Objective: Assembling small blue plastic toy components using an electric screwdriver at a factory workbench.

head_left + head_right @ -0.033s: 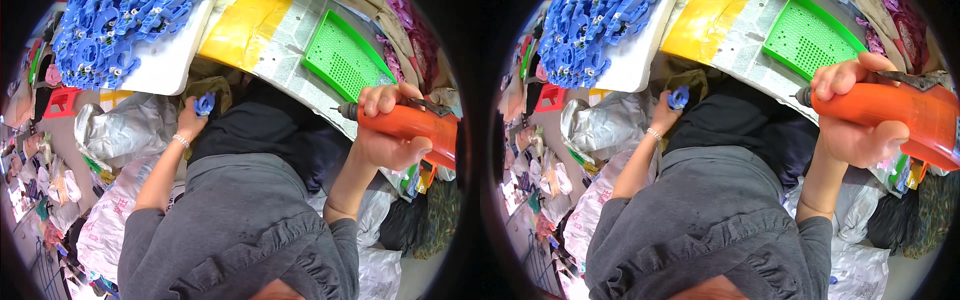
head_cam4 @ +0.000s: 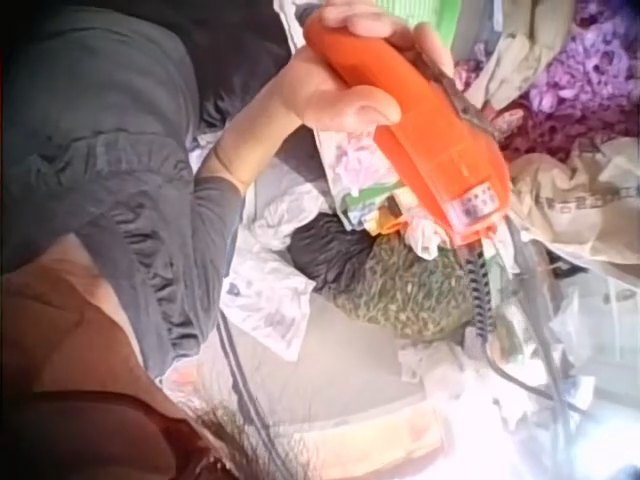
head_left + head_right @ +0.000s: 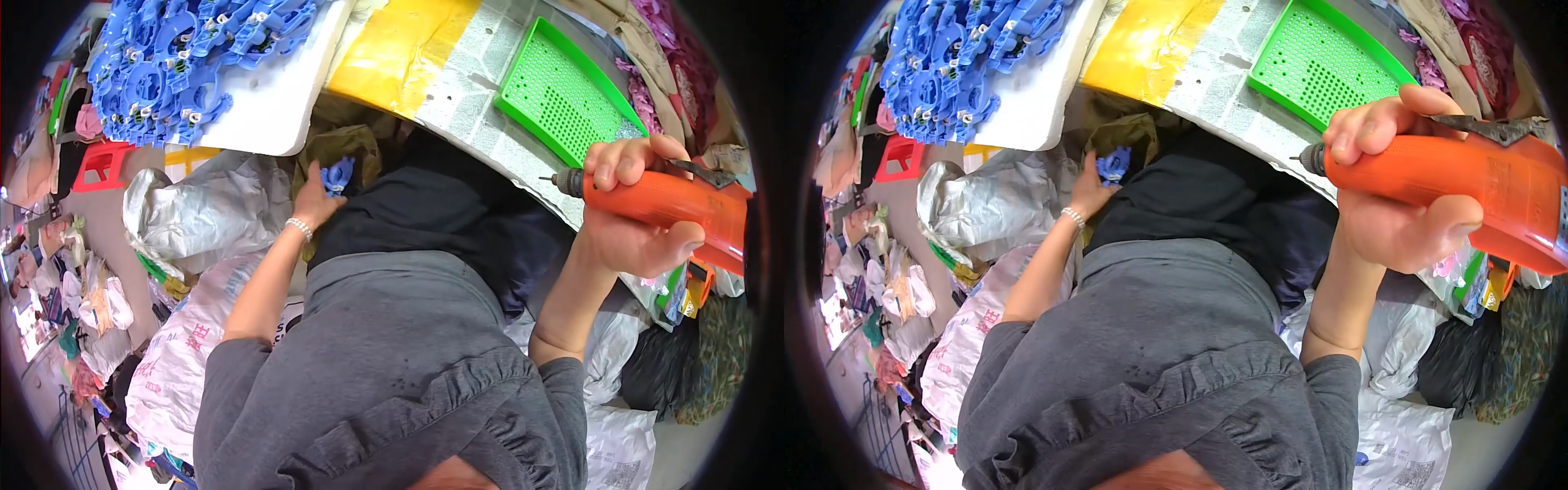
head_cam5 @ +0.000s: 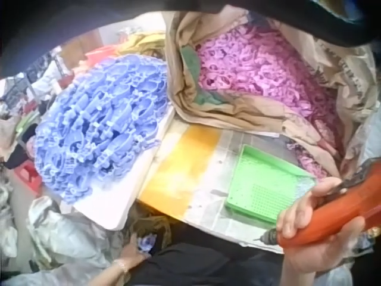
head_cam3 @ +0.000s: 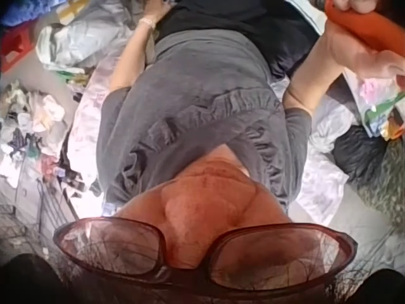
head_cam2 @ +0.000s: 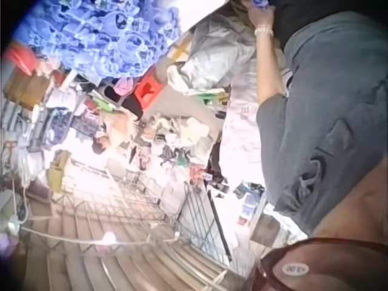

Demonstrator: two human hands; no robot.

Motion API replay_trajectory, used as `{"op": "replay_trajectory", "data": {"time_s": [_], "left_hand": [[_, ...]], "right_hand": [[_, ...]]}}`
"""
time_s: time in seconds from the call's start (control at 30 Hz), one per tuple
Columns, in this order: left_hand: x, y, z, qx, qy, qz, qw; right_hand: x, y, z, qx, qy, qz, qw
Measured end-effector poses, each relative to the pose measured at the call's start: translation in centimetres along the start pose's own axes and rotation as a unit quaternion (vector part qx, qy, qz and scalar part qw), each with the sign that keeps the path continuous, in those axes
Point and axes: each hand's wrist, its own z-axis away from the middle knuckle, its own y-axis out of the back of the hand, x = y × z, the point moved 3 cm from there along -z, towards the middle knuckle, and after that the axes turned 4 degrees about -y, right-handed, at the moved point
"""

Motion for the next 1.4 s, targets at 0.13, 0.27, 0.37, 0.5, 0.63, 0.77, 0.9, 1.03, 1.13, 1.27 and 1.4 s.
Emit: {"op": "replay_trajectory", "data": {"time_s": [0.13, 0.27, 0.37, 0.5, 0.63, 0.77, 0.9, 1.03, 1.13, 1.27, 1.4], "left_hand": [[-6.7, -5.7, -0.9, -0.105, 0.032, 0.032, 0.994], [-6.6, -4.2, -0.2, -0.045, -0.014, 0.088, 0.995], [-1.6, 0.0, 1.0, -0.051, -0.003, 0.083, 0.995], [4.2, 5.2, 3.2, -0.064, -0.086, 0.114, 0.988], [10.6, 10.4, 6.6, -0.101, -0.2, 0.165, 0.961], [14.4, 14.4, 8.3, -0.095, -0.255, 0.235, 0.933], [15.5, 18.4, 8.8, 0.035, -0.307, 0.209, 0.928], [15.4, 23.1, 7.9, 0.209, -0.298, 0.198, 0.91], [15.5, 27.9, 7.3, 0.358, -0.277, 0.101, 0.886], [14.0, 34.4, 4.5, 0.528, -0.251, -0.076, 0.808], [10.7, 39.3, 0.4, 0.52, -0.239, -0.193, 0.797]], "right_hand": [[0.2, 0.2, 0.0, 0.023, -0.011, 0.026, 0.999], [0.1, 0.1, -0.3, 0.051, -0.036, 0.014, 0.998], [0.1, 0.6, -0.4, 0.085, -0.04, 0.028, 0.995], [0.9, 1.2, -0.9, 0.07, -0.023, 0.038, 0.997], [1.1, 0.8, -1.6, 0.076, -0.027, 0.051, 0.995], [1.4, 0.6, -2.1, 0.102, -0.027, 0.07, 0.992], [1.2, 0.6, -2.0, 0.102, -0.01, 0.091, 0.991], [1.4, 0.5, -1.9, 0.1, -0.002, 0.092, 0.991], [1.2, 0.3, -1.7, 0.103, 0.002, 0.089, 0.991], [1.1, 0.6, -1.3, 0.1, 0.011, 0.084, 0.991], [1.2, 0.5, -1.1, 0.101, -0.003, 0.073, 0.992]]}}
